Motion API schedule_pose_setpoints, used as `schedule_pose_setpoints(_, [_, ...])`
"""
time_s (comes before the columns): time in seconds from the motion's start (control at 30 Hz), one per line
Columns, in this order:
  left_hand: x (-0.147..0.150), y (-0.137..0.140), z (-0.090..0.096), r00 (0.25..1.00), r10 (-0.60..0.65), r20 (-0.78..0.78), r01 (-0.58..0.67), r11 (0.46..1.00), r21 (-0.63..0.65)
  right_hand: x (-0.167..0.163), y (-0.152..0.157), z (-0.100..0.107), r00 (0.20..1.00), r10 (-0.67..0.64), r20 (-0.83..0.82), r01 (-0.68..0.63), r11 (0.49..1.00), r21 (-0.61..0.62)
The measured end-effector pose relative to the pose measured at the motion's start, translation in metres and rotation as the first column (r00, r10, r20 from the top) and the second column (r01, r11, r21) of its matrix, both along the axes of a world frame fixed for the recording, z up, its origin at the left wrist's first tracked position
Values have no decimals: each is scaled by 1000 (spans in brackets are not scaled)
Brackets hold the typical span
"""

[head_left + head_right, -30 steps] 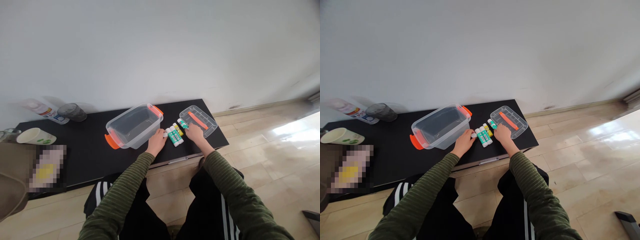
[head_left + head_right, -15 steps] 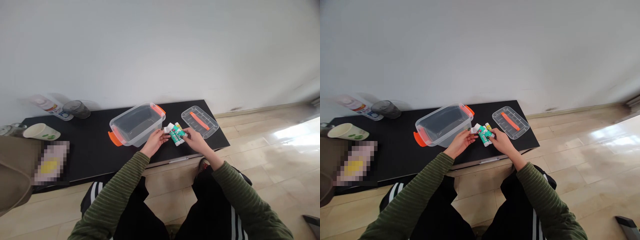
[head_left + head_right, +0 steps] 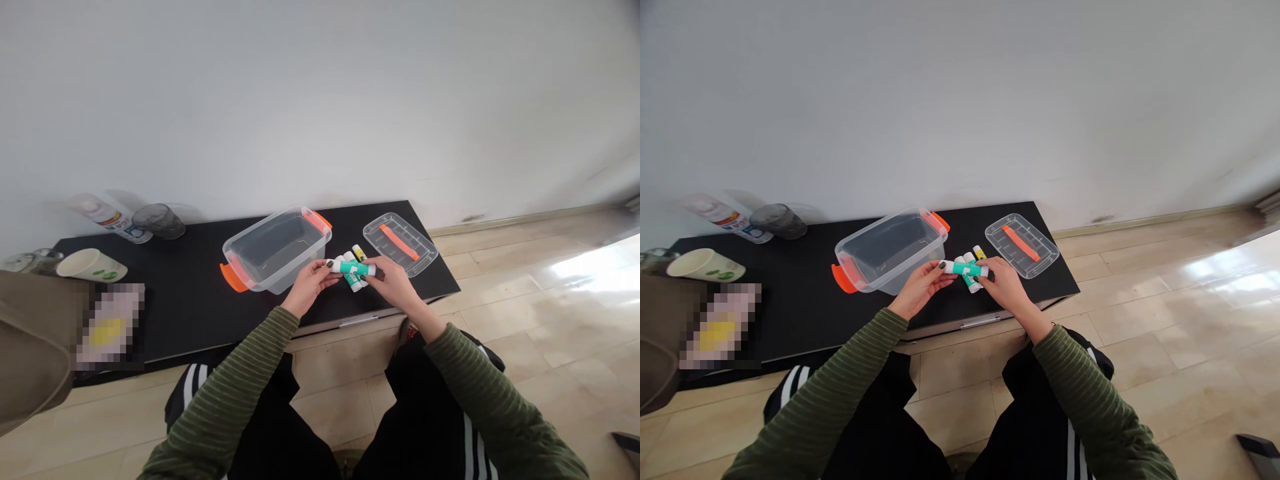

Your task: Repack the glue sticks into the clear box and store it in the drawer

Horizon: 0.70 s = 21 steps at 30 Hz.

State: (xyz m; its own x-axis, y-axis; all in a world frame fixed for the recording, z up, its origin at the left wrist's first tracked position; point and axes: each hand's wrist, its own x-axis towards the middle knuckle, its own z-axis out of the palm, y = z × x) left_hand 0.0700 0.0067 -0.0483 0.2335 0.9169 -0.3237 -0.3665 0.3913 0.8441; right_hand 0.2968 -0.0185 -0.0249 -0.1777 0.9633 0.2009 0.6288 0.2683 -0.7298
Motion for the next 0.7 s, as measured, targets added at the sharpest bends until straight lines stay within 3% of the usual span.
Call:
schedule_pose_setpoints(0.47, [-4, -7, -5, 997, -69, -31, 70, 997, 23, 4, -3, -5, 1000, -5, 4, 5, 999, -42])
schedule_pose_setpoints(0.6, [-4, -11, -12, 995, -96, -39, 97, 995, 35, 8, -4, -10, 1000, 15, 10, -14, 989, -145])
schedule_pose_setpoints(0.7, [-2, -12, -13, 988, -128, -80, 135, 987, 83, 9, -5, -12, 994, 102, 41, -88, 960, -266])
